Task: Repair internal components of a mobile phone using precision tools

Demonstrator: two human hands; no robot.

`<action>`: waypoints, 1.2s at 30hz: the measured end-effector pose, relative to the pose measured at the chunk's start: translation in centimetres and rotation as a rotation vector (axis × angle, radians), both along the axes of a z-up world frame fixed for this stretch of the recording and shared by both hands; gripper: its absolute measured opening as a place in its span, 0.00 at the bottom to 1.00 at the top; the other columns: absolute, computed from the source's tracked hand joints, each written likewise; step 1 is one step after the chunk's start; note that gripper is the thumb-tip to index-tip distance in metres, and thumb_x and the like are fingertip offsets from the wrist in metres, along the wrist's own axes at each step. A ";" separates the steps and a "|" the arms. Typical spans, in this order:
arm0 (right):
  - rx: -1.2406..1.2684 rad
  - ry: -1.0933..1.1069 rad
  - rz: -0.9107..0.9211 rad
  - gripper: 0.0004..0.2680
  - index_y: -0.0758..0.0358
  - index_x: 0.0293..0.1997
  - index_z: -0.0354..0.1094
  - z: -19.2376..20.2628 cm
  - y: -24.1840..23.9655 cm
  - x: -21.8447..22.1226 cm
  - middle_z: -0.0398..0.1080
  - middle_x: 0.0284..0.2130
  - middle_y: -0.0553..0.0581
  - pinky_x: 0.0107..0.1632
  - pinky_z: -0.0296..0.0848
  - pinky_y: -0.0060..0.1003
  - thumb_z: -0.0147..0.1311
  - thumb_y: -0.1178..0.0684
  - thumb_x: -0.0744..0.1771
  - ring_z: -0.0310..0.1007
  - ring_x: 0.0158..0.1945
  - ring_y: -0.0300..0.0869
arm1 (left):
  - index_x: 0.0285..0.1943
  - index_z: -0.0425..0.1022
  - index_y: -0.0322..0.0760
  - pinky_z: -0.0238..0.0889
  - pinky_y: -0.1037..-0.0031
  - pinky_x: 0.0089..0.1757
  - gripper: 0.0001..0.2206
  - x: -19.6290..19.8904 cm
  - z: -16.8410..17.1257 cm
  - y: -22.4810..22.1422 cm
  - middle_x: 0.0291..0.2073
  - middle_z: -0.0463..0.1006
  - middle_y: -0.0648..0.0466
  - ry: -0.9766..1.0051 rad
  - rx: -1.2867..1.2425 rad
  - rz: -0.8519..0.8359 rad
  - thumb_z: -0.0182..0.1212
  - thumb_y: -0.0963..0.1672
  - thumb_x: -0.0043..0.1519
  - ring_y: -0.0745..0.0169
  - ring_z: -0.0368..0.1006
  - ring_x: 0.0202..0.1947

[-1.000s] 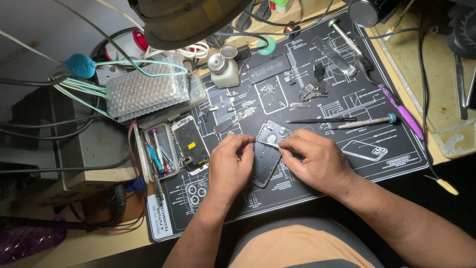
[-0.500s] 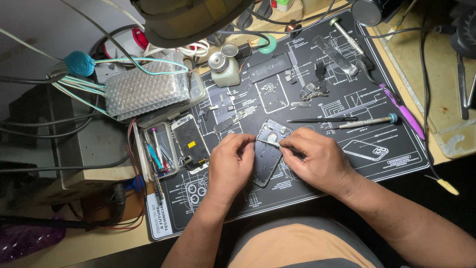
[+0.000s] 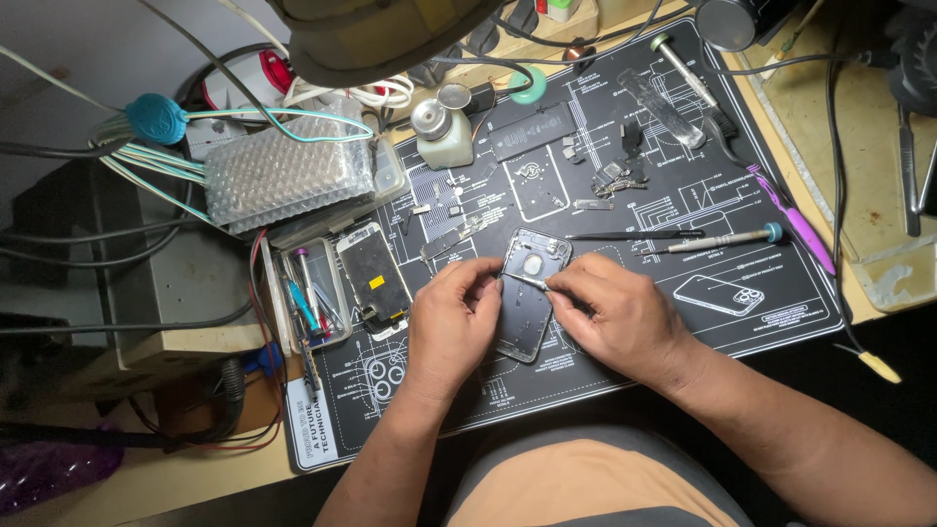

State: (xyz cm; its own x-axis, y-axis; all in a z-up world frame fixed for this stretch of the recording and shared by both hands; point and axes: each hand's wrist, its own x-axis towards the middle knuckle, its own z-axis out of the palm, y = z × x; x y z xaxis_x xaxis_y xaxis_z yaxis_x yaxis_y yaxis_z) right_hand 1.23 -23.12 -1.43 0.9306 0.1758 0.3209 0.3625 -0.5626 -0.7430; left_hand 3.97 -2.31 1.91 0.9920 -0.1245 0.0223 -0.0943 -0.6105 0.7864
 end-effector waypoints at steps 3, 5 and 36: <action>-0.051 -0.036 0.005 0.03 0.54 0.41 0.76 -0.3 0.1 -0.1 0.75 0.30 0.51 0.34 0.77 0.36 0.57 0.55 0.66 0.80 0.34 0.47 | 0.50 0.83 0.37 0.74 0.67 0.31 0.12 0.1 0.1 0.1 0.31 0.83 0.45 -0.004 0.014 -0.028 0.63 0.39 0.58 0.49 0.81 0.31; -0.080 -0.051 0.013 0.04 0.55 0.41 0.76 -0.1 0.1 -0.2 0.74 0.30 0.52 0.34 0.77 0.37 0.56 0.56 0.67 0.80 0.34 0.47 | 0.52 0.83 0.36 0.74 0.66 0.31 0.13 0.2 -0.1 0.2 0.32 0.83 0.44 0.005 0.020 -0.034 0.63 0.39 0.58 0.48 0.81 0.32; -0.254 -0.054 0.015 0.04 0.55 0.41 0.72 0.1 0.2 0.4 0.68 0.24 0.54 0.27 0.76 0.41 0.51 0.52 0.69 0.77 0.26 0.51 | 0.55 0.82 0.40 0.74 0.61 0.35 0.15 0.7 0.7 0.5 0.34 0.83 0.47 0.044 0.129 -0.114 0.59 0.41 0.59 0.44 0.81 0.35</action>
